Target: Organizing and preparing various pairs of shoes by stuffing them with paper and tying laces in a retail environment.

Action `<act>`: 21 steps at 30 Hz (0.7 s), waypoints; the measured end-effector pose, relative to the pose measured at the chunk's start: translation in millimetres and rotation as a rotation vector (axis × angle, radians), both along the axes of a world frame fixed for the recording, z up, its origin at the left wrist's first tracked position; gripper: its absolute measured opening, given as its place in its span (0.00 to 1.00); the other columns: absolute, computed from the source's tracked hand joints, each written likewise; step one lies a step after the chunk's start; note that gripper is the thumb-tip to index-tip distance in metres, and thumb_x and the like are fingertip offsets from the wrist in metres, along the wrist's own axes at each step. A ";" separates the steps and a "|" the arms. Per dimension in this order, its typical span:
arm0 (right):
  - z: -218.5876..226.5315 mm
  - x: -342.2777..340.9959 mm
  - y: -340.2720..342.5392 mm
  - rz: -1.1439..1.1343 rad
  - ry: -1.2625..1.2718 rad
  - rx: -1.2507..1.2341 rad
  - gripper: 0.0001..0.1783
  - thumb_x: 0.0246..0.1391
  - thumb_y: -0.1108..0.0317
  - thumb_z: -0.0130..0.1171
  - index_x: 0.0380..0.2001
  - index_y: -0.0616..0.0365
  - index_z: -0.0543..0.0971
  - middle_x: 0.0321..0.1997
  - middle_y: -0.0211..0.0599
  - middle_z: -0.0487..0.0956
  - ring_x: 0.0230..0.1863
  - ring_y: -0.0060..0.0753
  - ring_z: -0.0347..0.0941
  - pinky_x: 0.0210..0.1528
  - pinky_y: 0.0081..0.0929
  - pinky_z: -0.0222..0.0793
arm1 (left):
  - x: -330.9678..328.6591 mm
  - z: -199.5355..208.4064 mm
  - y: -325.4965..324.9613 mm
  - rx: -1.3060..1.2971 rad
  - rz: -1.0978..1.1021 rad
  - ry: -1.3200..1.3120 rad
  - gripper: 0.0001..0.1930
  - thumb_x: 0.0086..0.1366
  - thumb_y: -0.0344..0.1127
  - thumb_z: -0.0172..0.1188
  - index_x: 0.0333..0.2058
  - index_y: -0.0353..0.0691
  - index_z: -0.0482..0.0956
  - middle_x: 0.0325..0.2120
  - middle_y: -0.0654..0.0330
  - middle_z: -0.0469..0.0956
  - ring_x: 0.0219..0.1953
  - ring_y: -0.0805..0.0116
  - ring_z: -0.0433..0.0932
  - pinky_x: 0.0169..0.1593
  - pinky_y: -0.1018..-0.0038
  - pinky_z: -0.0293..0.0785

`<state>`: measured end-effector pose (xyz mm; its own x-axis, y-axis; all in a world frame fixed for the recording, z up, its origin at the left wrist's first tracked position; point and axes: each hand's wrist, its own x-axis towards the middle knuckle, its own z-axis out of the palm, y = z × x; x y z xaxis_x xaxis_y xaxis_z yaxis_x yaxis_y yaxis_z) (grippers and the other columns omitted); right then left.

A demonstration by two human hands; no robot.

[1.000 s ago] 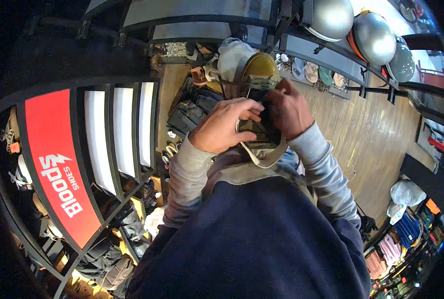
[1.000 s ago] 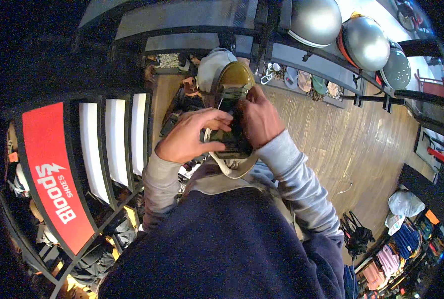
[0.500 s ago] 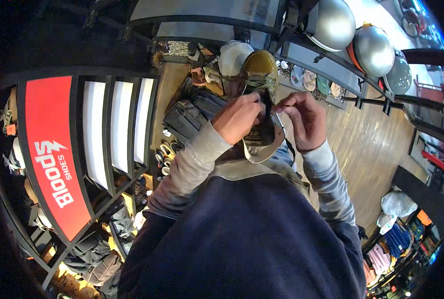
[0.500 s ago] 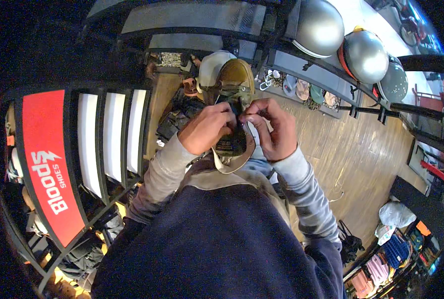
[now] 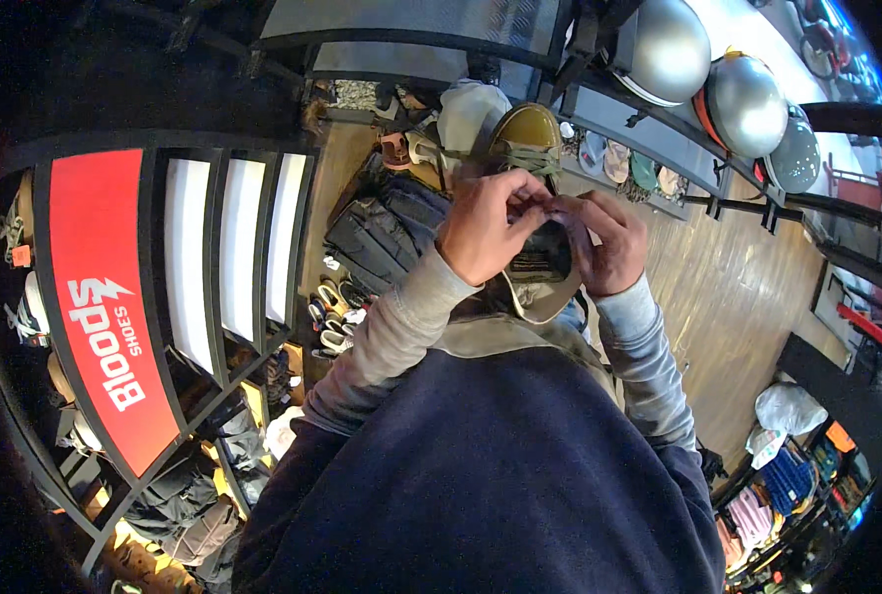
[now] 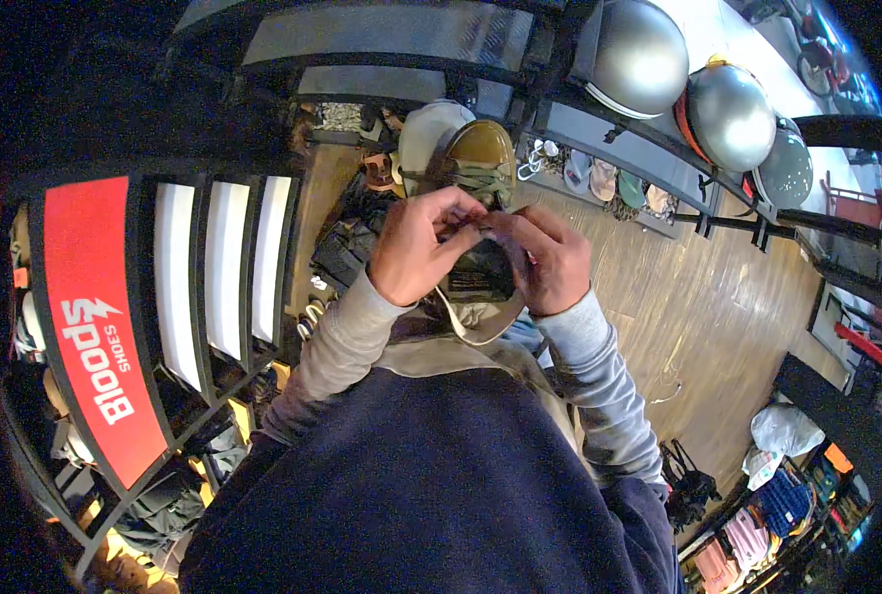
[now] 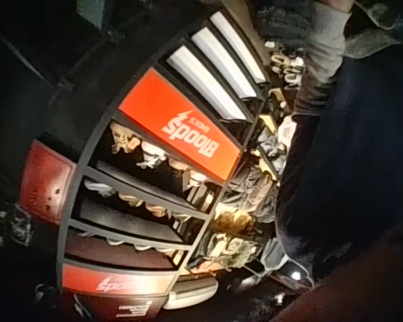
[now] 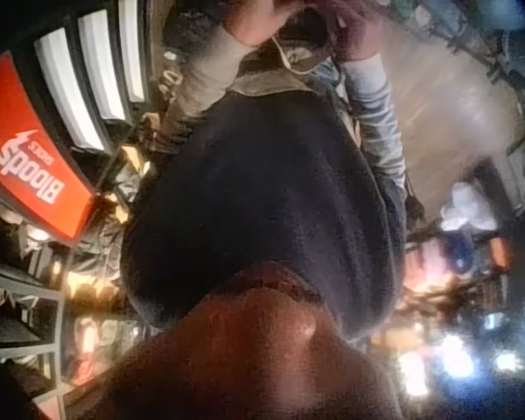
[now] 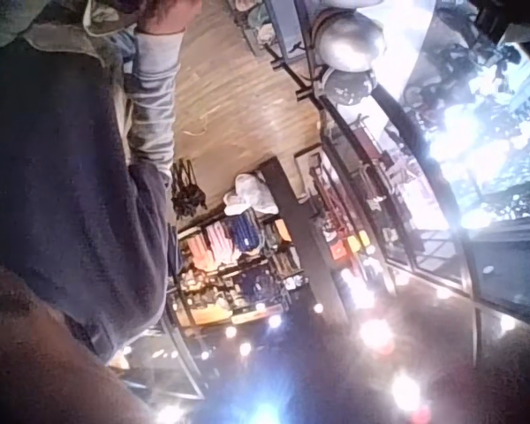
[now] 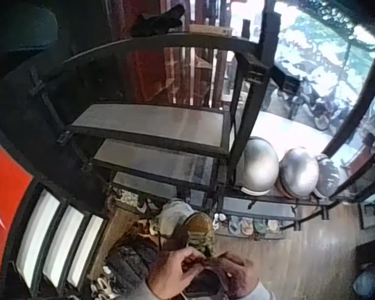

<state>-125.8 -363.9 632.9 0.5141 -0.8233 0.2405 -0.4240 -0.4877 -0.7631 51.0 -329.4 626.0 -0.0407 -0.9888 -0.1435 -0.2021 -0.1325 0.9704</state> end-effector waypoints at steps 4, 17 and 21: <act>9.4 -1.8 -0.5 -0.052 -0.006 -0.148 0.11 0.42 0.79 0.55 0.32 0.59 0.80 0.31 0.41 0.77 0.37 0.45 0.73 0.40 0.34 0.70 | 14.8 12.3 -19.1 -0.394 -0.164 -0.400 0.23 0.46 0.32 0.71 0.44 0.46 0.79 0.58 0.53 0.64 0.57 0.52 0.65 0.60 0.63 0.61; 195.6 -126.1 -8.5 -0.114 -0.470 -0.713 0.11 0.55 0.69 0.49 0.35 0.68 0.74 0.30 0.50 0.78 0.32 0.42 0.76 0.37 0.33 0.73 | 7.6 -26.5 -43.3 -0.356 -0.378 -0.720 0.33 0.22 0.56 0.77 0.34 0.52 0.84 0.63 0.50 0.58 0.69 0.45 0.41 0.67 0.43 0.27; 219.2 -45.6 8.2 -0.180 -0.382 -0.962 0.17 0.59 0.67 0.46 0.43 0.68 0.77 0.43 0.51 0.79 0.44 0.41 0.76 0.52 0.34 0.70 | 4.4 -43.9 -53.2 -0.397 -0.434 -0.726 0.35 0.21 0.59 0.77 0.35 0.52 0.84 0.62 0.52 0.60 0.69 0.45 0.43 0.67 0.44 0.25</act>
<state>-171.4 -355.6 852.1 0.1555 -0.2553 0.9543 -0.3631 -0.9132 -0.1852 55.4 -382.6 582.1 -0.4507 -0.8902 0.0670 -0.7307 0.4109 0.5452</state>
